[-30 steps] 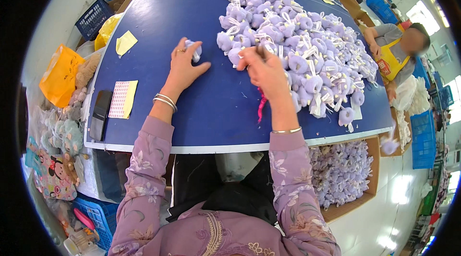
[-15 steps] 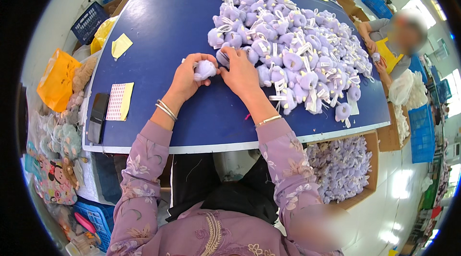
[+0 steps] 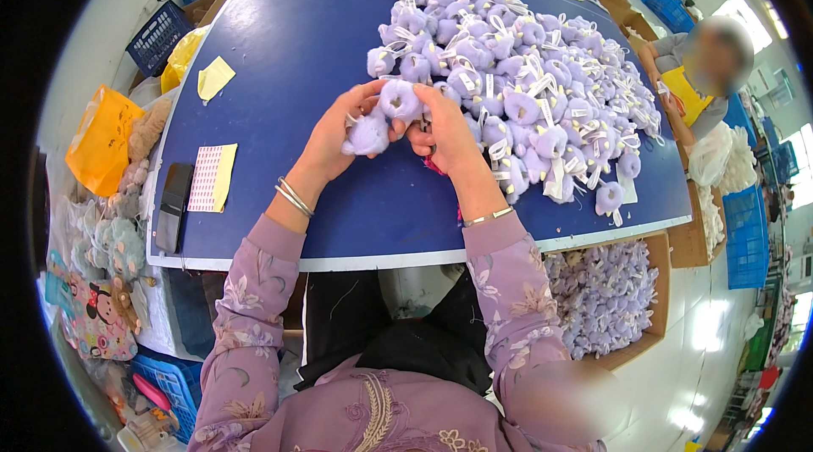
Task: The person trims loose threads and excess fabric from small purple plush toys using scissors. They handle the toys one at a time, cutting stray fibers and then placing the finished items into a cardboard box.
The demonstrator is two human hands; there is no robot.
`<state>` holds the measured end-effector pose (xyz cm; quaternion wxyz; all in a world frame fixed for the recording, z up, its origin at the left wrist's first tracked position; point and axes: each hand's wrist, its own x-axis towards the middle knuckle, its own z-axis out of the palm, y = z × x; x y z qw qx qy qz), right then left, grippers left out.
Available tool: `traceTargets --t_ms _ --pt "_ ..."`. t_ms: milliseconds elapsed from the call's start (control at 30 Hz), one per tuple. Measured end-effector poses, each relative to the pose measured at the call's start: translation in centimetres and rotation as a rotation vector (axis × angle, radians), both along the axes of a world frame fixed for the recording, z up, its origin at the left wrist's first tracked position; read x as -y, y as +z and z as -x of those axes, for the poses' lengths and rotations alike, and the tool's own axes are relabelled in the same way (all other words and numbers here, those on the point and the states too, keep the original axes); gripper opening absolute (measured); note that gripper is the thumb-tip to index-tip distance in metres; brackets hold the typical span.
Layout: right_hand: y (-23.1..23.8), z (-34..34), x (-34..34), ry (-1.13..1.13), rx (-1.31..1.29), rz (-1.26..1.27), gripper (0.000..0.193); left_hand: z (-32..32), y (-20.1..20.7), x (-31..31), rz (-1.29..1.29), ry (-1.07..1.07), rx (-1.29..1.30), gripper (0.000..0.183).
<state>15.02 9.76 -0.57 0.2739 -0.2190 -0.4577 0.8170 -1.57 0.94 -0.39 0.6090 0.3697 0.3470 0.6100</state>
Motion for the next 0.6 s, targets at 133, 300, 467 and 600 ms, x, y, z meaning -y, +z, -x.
traceTargets --t_ms 133,300,467,600 --pt "0.6 0.3 0.8 -0.043 0.122 -0.054 0.040 -0.5 -1.1 -0.2 -0.070 -0.044 -0.070 0.046" --pt "0.5 0.4 1.0 -0.233 0.353 -0.343 0.042 -0.8 -0.6 0.2 0.028 -0.010 -0.111 0.039" --pt "-0.8 0.9 0.7 -0.507 0.305 -0.597 0.038 -0.1 -1.2 -0.5 0.118 0.210 -0.103 0.030" --pt "0.2 1.1 1.6 -0.472 0.348 -0.736 0.029 -0.1 -1.5 -0.6 0.075 0.369 -0.167 0.028"
